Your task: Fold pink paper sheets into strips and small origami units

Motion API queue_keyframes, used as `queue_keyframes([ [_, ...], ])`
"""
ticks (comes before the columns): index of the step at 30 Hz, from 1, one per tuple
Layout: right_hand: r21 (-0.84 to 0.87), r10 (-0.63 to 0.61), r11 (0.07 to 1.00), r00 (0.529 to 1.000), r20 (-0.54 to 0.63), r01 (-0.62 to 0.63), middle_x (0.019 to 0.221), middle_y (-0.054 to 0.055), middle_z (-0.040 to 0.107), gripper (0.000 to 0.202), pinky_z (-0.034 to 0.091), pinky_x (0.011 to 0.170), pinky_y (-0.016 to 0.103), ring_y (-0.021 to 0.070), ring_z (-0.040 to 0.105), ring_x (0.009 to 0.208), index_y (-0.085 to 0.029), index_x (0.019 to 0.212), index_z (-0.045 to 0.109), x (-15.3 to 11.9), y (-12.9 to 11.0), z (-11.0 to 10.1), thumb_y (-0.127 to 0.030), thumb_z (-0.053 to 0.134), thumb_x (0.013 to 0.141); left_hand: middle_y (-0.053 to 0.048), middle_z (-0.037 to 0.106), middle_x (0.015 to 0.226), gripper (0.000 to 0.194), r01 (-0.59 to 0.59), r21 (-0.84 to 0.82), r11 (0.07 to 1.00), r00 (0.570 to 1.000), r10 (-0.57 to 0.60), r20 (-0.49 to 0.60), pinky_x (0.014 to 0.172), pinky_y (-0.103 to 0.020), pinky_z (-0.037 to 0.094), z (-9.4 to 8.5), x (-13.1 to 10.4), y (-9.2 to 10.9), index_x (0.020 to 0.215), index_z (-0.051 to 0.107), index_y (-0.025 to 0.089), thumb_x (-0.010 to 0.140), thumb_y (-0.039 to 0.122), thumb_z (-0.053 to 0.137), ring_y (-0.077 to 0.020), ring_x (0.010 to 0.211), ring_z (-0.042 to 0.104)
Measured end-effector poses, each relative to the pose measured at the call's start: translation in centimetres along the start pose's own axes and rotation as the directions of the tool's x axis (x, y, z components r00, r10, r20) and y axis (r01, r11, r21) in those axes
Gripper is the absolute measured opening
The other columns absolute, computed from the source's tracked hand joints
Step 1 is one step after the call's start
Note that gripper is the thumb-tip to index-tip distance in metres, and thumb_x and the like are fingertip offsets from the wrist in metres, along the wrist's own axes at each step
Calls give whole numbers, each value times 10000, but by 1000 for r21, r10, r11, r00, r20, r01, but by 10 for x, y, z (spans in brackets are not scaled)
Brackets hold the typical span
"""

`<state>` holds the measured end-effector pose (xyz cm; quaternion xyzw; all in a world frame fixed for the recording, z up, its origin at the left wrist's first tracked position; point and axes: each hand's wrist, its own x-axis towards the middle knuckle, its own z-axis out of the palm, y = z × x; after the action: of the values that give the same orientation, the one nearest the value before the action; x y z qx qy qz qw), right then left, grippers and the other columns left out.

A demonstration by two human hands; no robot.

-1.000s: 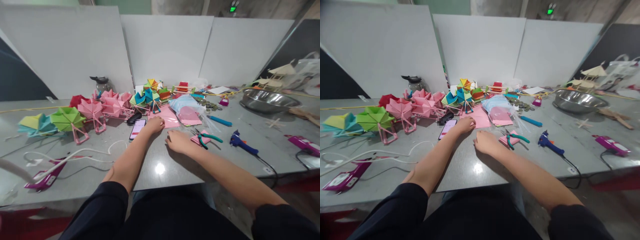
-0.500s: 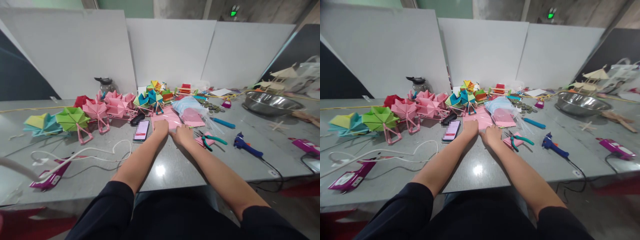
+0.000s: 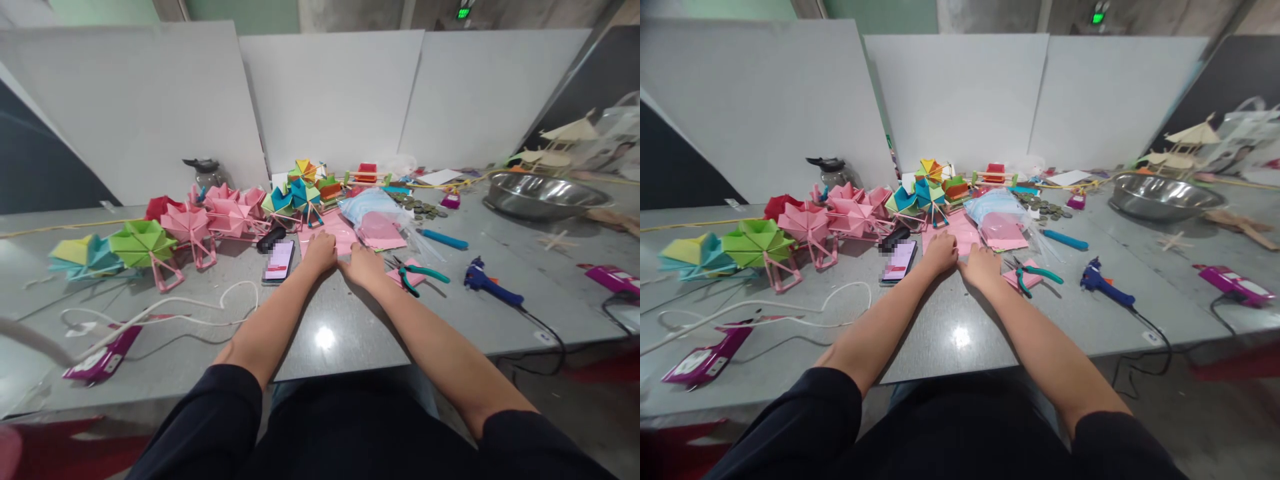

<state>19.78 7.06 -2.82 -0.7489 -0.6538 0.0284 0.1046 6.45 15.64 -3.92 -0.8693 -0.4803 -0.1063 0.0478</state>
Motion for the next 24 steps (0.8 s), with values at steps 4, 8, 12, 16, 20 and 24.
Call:
queue_keyframes([
  [4, -18, -20, 1000, 1000, 13, 20, 1464, 302, 660, 600, 439, 1127, 552, 445, 576, 1404, -81, 1448, 603, 0, 1, 0, -532, 555, 1056, -212, 744, 1331, 309, -40, 39, 998, 999, 40, -9, 1142, -538, 390, 2, -3, 1, 1192, 775, 134, 1025, 211, 527, -375, 1372, 561],
  [8, -9, -16, 1000, 1000, 16, 17, 1510, 303, 628, 606, 423, 1146, 573, 443, 535, 1449, -89, 1469, 591, 3, 3, 4, -539, 529, 1068, -239, 789, 1198, 328, -17, 72, 997, 1000, 15, 20, 1067, -541, 401, 4, -3, 4, 1150, 807, 114, 1042, 284, 547, -404, 1274, 599],
  [12, -15, -31, 999, 999, 16, 31, 1516, 297, 622, 588, 417, 1152, 574, 432, 519, 1466, -105, 1492, 569, 5, 4, 7, -517, 519, 1075, -207, 796, 1239, 376, -32, 73, 997, 998, 28, 51, 1063, -505, 406, 2, -1, 4, 1152, 812, 154, 1060, 435, 579, -391, 1270, 602],
  [16, -12, -60, 998, 998, 8, 60, 1500, 284, 639, 575, 423, 1137, 569, 421, 537, 1441, -133, 1532, 537, 6, 4, 9, -475, 524, 1070, -207, 803, 1201, 393, -10, 73, 997, 997, 5, 73, 1040, -488, 420, -1, 2, 5, 1114, 818, 161, 1064, 471, 581, -385, 1238, 622],
  [20, 24, -92, 996, 996, 15, 92, 1541, 253, 630, 603, 398, 1162, 583, 408, 523, 1457, -162, 1599, 485, 7, 2, 12, -418, 530, 1055, -201, 810, 1154, 419, 7, 71, 997, 996, -13, 84, 1016, -459, 437, -2, 3, 4, 1092, 820, 160, 1070, 495, 569, -368, 1209, 640],
  [24, 62, -91, 994, 996, 7, 90, 1595, 248, 593, 696, 337, 1214, 609, 398, 438, 1545, -155, 1691, 377, 7, 1, 15, -402, 506, 1054, -212, 807, 1135, 451, 7, 68, 998, 997, -12, 83, 1001, -449, 448, -3, 4, 4, 1107, 818, 140, 1073, 510, 562, -365, 1194, 657],
])
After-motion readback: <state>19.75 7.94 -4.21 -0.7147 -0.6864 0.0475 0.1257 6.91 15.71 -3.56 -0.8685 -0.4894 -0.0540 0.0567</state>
